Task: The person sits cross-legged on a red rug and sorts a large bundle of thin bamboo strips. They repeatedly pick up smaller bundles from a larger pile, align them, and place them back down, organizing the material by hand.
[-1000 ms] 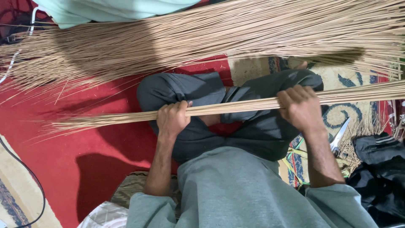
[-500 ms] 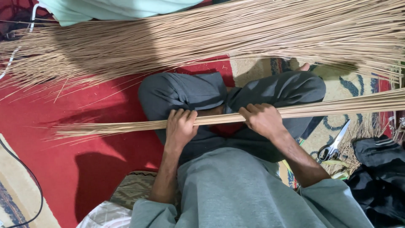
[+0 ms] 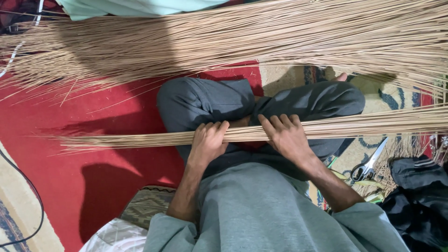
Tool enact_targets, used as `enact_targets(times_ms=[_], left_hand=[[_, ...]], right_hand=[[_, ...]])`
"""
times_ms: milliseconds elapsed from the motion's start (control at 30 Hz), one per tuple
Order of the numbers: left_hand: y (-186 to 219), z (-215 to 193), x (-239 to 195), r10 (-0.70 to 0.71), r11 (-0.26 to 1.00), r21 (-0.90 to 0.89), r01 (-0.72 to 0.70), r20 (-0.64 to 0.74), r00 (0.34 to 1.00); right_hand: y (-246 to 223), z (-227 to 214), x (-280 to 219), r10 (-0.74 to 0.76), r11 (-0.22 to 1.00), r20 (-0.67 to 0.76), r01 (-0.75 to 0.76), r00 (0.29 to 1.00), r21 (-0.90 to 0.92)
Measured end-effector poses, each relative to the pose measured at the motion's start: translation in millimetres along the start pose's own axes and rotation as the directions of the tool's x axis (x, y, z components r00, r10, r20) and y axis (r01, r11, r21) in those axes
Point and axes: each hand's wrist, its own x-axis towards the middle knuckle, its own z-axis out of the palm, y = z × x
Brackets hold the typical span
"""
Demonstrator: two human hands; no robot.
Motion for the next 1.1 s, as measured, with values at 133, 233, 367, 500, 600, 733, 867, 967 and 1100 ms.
enact_targets(times_ms=[133, 233, 367, 500, 600, 733, 867, 967, 1100], left_hand=[[8, -17, 2, -0.01, 1.0, -0.012, 0.011, 0.036, 0.999], [18, -33, 7, -0.031, 0.998, -0.046, 0.034, 0.065, 0.997], [25, -44, 11, -0.043, 0.998, -0.039, 0.049, 0.146, 0.988], [28, -50, 16, -0.045, 0.997, -0.049, 0.054, 0.184, 0.982], [32, -55, 19, -0.046, 0.996, -0.066, 0.061, 0.203, 0.978], [37, -67, 23, -0.036, 0.995, -0.085, 0.059, 0.245, 0.969], [41, -76, 27, -0.036, 0.989, -0.125, 0.077, 0.301, 0.953], [43, -82, 33, -0.043, 0.98, -0.165, 0.107, 0.352, 0.935], [42, -79, 41, -0.04, 0.98, -0.152, 0.125, 0.467, 0.883]], right_hand=[[-8, -16, 5, 0.01, 1.0, 0.01, -0.01, 1.0, 0.021], [-12, -22, 5, 0.023, 0.998, 0.029, -0.025, 0.999, 0.05], [-13, -24, 6, 0.044, 0.997, 0.137, -0.052, 0.99, 0.055], [-15, -32, 8, 0.07, 0.992, 0.193, -0.09, 0.979, 0.093], [-15, -27, 4, 0.072, 0.993, 0.212, -0.091, 0.975, 0.08], [-14, -25, 2, 0.07, 0.991, 0.195, -0.09, 0.978, 0.099], [-13, -29, 2, 0.064, 0.98, 0.183, -0.097, 0.981, 0.175], [-9, -40, 10, 0.073, 0.957, 0.135, -0.108, 0.988, 0.271], [0, -47, 23, 0.094, 0.923, 0.035, -0.101, 0.995, 0.371]])
